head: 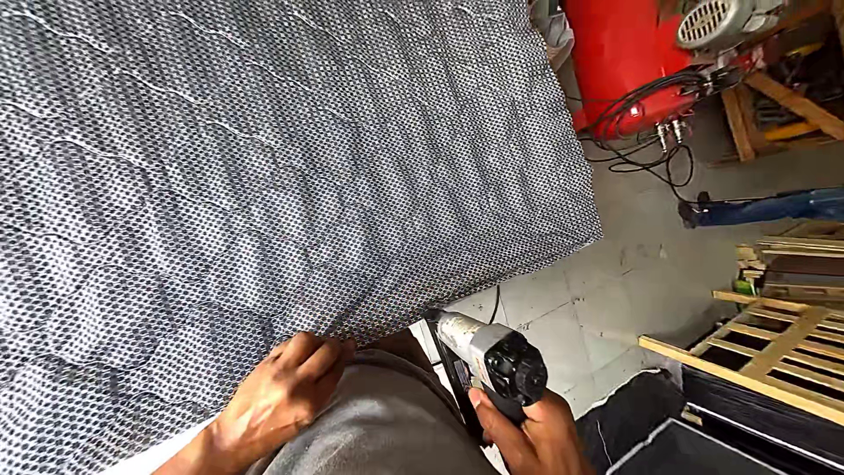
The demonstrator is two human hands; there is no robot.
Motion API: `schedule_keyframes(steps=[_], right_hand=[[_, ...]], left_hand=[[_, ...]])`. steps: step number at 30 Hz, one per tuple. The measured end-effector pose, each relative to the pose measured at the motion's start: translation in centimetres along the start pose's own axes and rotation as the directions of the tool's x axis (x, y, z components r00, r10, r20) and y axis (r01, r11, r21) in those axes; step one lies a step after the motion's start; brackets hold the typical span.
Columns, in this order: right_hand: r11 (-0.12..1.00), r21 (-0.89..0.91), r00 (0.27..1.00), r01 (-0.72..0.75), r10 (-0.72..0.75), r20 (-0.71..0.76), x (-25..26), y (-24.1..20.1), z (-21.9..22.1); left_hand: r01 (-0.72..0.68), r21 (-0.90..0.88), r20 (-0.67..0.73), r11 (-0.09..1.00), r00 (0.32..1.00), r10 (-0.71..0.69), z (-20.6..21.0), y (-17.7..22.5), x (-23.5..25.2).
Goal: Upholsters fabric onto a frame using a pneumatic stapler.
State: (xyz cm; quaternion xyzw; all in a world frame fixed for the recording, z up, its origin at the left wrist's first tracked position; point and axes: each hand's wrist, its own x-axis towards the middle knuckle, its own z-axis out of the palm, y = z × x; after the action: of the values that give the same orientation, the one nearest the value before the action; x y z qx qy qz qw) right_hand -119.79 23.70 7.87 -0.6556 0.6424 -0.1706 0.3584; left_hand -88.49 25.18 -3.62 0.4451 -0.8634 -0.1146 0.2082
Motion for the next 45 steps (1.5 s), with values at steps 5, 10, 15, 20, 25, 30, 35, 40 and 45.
schedule_keyframes(steps=[5,10,15,20,25,30,35,40,45], right_hand=[[0.999,-0.030,0.999,0.041,-0.041,0.003,-1.2,-2.0,2.7],[0.997,-0.047,0.997,0.067,-0.065,0.036,-2.4,-4.8,4.5],[0.994,-0.032,0.992,0.100,-0.098,0.080,-3.1,-5.8,5.3],[0.999,0.033,0.996,0.023,-0.026,0.081,-4.1,-6.0,5.3],[0.999,0.036,1.000,-0.002,0.002,0.020,-4.0,-5.2,8.1],[0.998,0.048,0.999,0.030,-0.029,-0.013,-5.4,-6.5,10.2],[0.998,0.051,1.000,-0.028,0.028,0.000,-6.8,-8.7,13.6],[0.998,0.062,1.000,-0.026,0.027,-0.008,-8.3,-11.2,16.0],[0.995,0.099,0.999,-0.030,0.027,0.028,-9.6,-13.0,17.5]], left_hand=[[-0.030,-0.029,0.007,0.999,1.000,0.030,0.1,-0.5,-0.2],[-0.049,-0.072,0.018,0.996,0.999,0.050,-0.1,-0.8,-0.2],[0.005,-0.066,-0.006,0.998,1.000,-0.005,-1.8,-1.9,-2.6],[0.065,0.007,0.009,0.998,0.998,-0.065,-5.3,-3.8,-9.4],[0.028,0.071,0.004,0.997,1.000,-0.028,-6.7,-5.0,-13.6],[-0.027,0.042,-0.027,0.999,0.999,0.028,-6.1,-5.7,-14.2],[-0.062,0.008,-0.022,0.998,0.998,0.062,-5.9,-6.2,-14.3],[-0.089,-0.015,-0.037,0.996,0.995,0.089,-6.0,-6.4,-14.4],[-0.051,0.029,-0.056,0.998,0.997,0.053,-8.0,-7.3,-16.1]])
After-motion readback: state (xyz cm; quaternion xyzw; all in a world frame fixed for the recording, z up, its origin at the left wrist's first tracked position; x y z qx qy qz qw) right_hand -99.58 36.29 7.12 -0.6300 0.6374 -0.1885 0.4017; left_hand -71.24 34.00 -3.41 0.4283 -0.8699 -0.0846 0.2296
